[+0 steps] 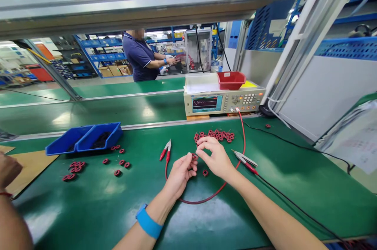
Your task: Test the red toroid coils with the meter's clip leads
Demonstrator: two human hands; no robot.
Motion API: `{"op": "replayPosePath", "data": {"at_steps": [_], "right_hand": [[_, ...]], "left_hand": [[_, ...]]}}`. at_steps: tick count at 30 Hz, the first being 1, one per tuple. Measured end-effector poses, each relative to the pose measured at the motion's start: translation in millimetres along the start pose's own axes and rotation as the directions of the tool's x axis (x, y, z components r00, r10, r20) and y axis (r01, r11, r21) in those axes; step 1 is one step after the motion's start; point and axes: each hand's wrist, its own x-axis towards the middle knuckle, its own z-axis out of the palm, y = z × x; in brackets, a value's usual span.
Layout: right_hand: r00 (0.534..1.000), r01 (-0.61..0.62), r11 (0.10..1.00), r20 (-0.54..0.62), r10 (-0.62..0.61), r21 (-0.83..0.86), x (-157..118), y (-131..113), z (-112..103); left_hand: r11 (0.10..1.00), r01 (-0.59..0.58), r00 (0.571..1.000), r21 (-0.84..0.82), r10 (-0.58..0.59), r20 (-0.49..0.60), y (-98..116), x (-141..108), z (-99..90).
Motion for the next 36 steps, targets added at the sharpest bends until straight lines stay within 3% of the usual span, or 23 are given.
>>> {"op": "replayPosePath", "data": {"at_steps": [4,9,18,25,36], "right_hand": [[0.999,0.013,1.0,-0.035,-0.013,0.002,1,-3,-2],[0.993,-0.093,0.988,-0.064,0.101,0.122,6,6,-8],[0.96,-0.268,0.912,0.165,0.226,0.31,5,22,6],[0.974,-0.223,0.912,0.129,0.189,0.346,4,18,10],[0.996,-0.054,0.983,-0.06,0.066,0.176,1,1,6]], "left_hand": [[1.0,0.001,1.0,0.017,-0.001,-0.004,0,0,0.2],[1.0,0.005,1.0,0.018,-0.005,-0.019,1,0,-0.6],[1.0,0.02,0.999,0.008,-0.02,0.029,1,-1,-0.2],[0.999,0.042,0.997,-0.004,-0.042,0.069,0,-2,-0.1],[0.998,0.058,0.996,-0.035,-0.055,0.065,1,-1,-1.4]]}}
